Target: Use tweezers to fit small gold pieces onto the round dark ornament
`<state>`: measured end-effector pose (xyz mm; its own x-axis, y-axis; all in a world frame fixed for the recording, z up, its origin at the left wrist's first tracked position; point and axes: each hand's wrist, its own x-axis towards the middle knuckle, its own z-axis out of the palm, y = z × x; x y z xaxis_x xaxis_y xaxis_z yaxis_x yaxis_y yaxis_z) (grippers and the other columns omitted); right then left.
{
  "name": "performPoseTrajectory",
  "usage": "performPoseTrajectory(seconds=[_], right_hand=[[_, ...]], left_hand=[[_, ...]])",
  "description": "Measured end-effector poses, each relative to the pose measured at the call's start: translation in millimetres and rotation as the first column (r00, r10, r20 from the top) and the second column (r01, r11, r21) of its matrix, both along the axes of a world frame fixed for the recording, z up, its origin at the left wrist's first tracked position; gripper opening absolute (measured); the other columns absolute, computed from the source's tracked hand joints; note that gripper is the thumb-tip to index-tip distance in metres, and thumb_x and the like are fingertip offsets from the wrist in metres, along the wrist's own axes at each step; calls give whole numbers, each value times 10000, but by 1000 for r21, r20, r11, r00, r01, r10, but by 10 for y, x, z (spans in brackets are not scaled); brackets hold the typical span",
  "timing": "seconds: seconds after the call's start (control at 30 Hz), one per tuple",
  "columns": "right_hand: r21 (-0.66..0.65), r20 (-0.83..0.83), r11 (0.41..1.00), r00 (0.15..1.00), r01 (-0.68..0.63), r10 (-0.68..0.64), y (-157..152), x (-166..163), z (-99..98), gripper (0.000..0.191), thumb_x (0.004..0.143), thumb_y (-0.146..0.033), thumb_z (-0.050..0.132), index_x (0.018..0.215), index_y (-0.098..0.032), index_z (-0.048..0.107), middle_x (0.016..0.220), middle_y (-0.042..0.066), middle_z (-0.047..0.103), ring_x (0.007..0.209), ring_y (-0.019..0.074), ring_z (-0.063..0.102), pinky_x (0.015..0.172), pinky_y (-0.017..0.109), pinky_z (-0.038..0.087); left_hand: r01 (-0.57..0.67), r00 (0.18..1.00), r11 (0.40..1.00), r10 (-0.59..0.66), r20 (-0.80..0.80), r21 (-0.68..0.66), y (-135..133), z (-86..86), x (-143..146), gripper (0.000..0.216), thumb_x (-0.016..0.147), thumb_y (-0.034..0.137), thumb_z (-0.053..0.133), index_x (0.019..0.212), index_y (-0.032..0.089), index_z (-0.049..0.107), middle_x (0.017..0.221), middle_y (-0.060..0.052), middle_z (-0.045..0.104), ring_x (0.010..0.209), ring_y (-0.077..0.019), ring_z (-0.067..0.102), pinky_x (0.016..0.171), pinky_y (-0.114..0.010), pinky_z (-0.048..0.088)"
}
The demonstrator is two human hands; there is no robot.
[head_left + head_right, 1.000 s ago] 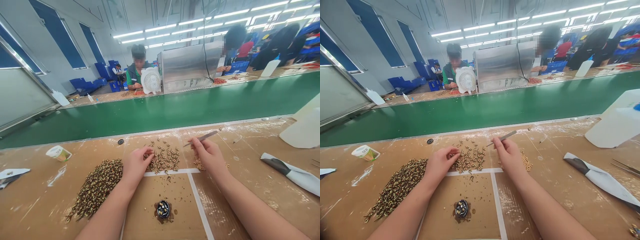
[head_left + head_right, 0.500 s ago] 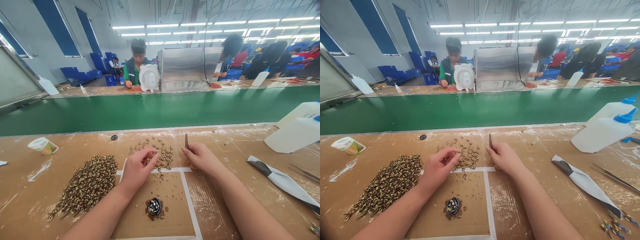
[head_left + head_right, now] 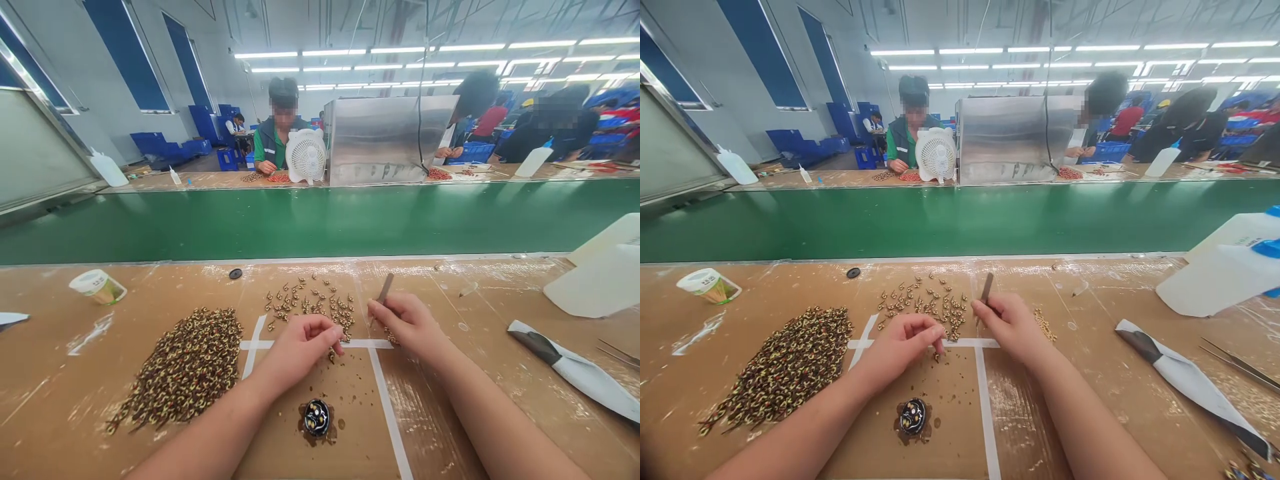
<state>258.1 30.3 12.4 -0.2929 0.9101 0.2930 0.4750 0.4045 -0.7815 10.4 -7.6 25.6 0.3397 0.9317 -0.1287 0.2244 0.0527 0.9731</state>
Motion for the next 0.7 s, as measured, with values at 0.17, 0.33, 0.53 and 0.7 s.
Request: performPoseTrajectory(seconds=[0.17,0.33,0.53,0.7], right_hand=[[92,-176,967,952,-236,249,-225,-181,130,436,1069,-455,535,735,-204,662,695,22,669,673,170,632,651,305,487],[141,-221,944,919,-300,325,-274,-244,128,405,1082,-399,543,768,-204,707,729,35,711,693,173,660,675,319,516],[118,-307,955,904,-274,297,-269,-259,130,355,1065,-372,576,816,-204,766,729,38,723,682,167,652,648,317,514],[26,-365,974,904,-227,220,-280,-246,111,236,1019,-358,655,956,-223,838,796,51,772,642,150,625,618,314,506]], left_hand=[[104,990,974,-82,115,-203,-39,-83,34,423,954,598,680,864,188,731,900,-68,821,452,-62,327,440,-221,230],[155,974,955,-106,199,-251,-57,-82,39,453,909,637,732,826,193,697,877,-52,807,441,-47,315,433,-220,208],[179,939,926,-60,338,-332,-51,-67,42,364,925,535,755,810,197,682,784,-19,767,414,-26,259,407,-214,152],[175,896,912,9,445,-372,-20,-109,25,289,921,438,755,825,180,668,715,-7,726,402,-11,224,388,-182,113]])
